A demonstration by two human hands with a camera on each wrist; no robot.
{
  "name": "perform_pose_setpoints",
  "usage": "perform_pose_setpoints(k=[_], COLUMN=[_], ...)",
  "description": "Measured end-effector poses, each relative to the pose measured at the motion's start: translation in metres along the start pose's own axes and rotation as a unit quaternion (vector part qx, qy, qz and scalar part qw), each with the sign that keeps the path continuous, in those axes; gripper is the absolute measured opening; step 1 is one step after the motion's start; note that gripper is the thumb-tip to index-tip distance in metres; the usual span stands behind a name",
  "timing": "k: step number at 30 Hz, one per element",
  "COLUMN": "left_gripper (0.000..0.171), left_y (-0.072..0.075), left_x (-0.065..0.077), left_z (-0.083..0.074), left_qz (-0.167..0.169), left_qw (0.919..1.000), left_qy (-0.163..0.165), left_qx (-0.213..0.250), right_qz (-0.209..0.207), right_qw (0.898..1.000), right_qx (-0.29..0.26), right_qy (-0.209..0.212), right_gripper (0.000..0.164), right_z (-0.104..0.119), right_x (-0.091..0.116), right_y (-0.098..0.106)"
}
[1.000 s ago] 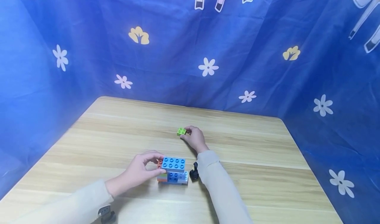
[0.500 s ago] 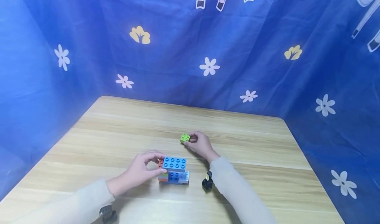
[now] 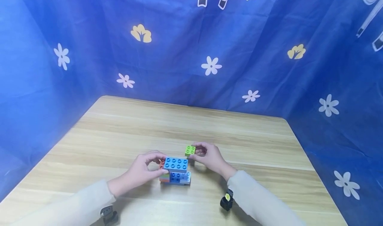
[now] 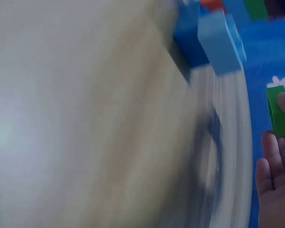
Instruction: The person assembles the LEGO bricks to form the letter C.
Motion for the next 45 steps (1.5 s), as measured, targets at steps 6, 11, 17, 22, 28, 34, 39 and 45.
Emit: perform_pose_setpoints(k=[6,11,17,22,28,34,39,45], left_gripper=[0.033,0.033,0.034,0.035,0.036,0.036,0.040,0.039], left_y=[0.000,0.000,-0.002,-0.002,-0.002,-0.001,-0.002,-0.002], left_x=[-0.001,-0.001,-0.002,-0.002,-0.002,-0.004,-0.007,-0.009], left_z=[0.000,-0.002,-0.001,-0.002,-0.004,-0.005,-0.005,-0.007], left_qz=[0.004,0.002,0.001,-0.001,0.004,0.012,0.024,0.041], left_qw=[0.9999,1.0000,0.9998,0.9997,0.9997,0.9999,0.9995,0.9981], left_qy=[0.010,0.000,-0.014,-0.018,-0.019,-0.008,-0.005,-0.010], left_qx=[0.003,0.000,-0.010,-0.018,-0.012,-0.006,-0.022,-0.044], right_qz=[0.031,0.047,0.051,0.045,0.030,0.016,0.011,0.001], right_qw=[0.999,0.999,0.998,0.998,0.997,0.994,0.993,0.992], right_qx=[-0.016,-0.010,0.005,0.000,-0.001,0.008,-0.009,-0.010], right_qy=[0.008,0.009,0.032,0.049,0.072,0.108,0.113,0.123], right_gripper=[0.039,0.041,0.041,0.040,0.039,0.040,0.040,0.040], right_z=[0.000,0.007,0.018,0.024,0.027,0.030,0.031,0.034], right_x=[0.023,0.039,0.051,0.054,0.056,0.054,0.055,0.056], right_y=[-0.008,-0.011,-0.012,-0.011,-0.011,-0.012,-0.010,-0.009])
Point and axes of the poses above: each hand's wrist, its own x-axis away from the middle knuckle, its own y-axis out of the back of the hand, z = x × y, the point moved 8 cm from there along -x, towards the middle knuckle, and after that the axes turned 1 degree about -y, right-handed, at the moved point
